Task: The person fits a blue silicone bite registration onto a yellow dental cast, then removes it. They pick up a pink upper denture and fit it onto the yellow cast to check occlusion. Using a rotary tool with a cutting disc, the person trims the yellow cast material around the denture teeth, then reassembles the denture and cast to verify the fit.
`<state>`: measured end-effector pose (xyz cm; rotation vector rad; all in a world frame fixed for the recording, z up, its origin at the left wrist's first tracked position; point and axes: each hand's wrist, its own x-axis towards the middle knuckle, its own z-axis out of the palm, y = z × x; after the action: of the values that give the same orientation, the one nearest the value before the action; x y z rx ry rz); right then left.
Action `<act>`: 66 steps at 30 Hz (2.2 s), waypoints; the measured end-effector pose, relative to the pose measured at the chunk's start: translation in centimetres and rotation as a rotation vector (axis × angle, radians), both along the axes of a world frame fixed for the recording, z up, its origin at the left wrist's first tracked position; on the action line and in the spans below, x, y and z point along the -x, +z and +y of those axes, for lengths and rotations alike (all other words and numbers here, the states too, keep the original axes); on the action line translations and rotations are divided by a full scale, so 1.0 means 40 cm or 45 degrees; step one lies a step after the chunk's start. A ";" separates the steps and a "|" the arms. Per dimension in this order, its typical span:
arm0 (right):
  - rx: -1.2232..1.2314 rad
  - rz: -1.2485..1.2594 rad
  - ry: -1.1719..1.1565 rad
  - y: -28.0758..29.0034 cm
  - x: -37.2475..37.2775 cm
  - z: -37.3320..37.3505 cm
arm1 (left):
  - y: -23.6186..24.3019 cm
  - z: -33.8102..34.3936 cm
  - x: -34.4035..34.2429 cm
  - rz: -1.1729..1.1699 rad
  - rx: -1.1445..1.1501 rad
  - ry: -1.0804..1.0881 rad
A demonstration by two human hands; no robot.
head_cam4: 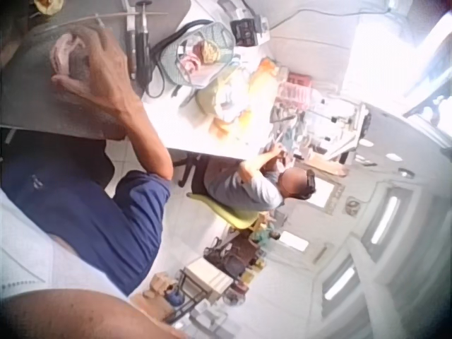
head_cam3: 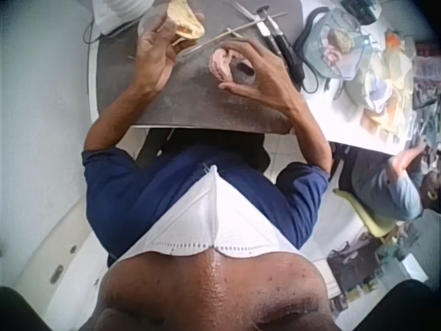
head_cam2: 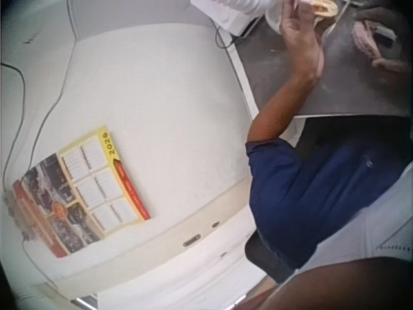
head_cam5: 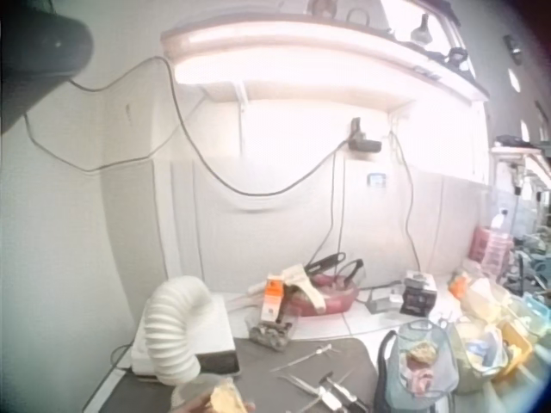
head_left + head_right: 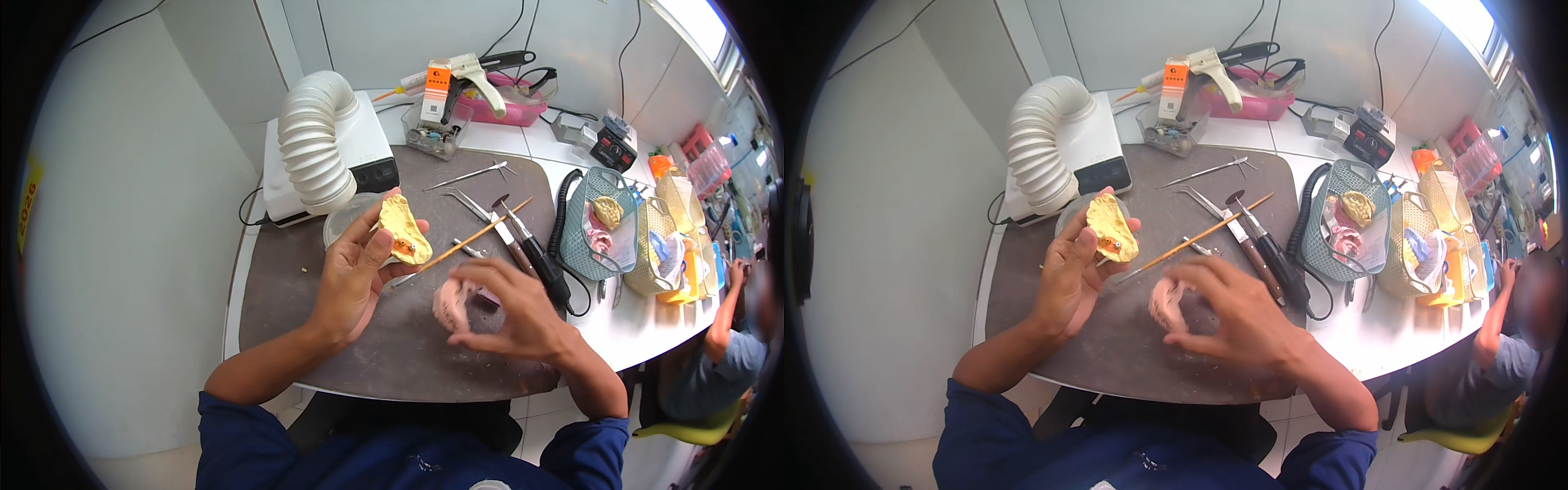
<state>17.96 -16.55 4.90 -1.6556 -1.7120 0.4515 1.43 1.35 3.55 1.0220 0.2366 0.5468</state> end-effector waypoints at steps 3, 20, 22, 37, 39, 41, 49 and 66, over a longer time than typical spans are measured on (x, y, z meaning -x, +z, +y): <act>-0.315 0.184 -0.200 -0.027 -0.025 0.004 | -0.017 -0.013 0.006 0.042 0.047 -0.117; -0.128 0.825 -0.117 -0.072 -0.002 0.001 | -0.033 -0.058 0.024 0.163 -0.171 -0.334; -0.114 0.841 -0.112 -0.075 0.000 0.000 | -0.035 -0.057 0.024 0.158 -0.167 -0.324; -0.183 0.770 -0.070 -0.081 0.007 0.002 | -0.033 -0.058 0.028 0.172 -0.189 -0.300; -0.229 0.751 -0.064 -0.082 0.009 0.003 | -0.030 -0.058 0.029 0.179 -0.211 -0.287; -0.235 0.732 -0.057 -0.082 0.008 0.004 | -0.025 -0.055 0.030 0.193 -0.242 -0.271; -0.274 0.675 -0.060 -0.082 0.010 -0.002 | -0.025 -0.055 0.034 0.191 -0.361 -0.279; -0.611 0.124 -0.060 -0.074 0.007 0.003 | -0.010 -0.046 0.045 0.157 -0.573 -0.282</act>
<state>17.70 -16.42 1.94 -1.2994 -1.5550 0.0827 -0.36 -0.51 3.16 1.5015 0.1070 0.3397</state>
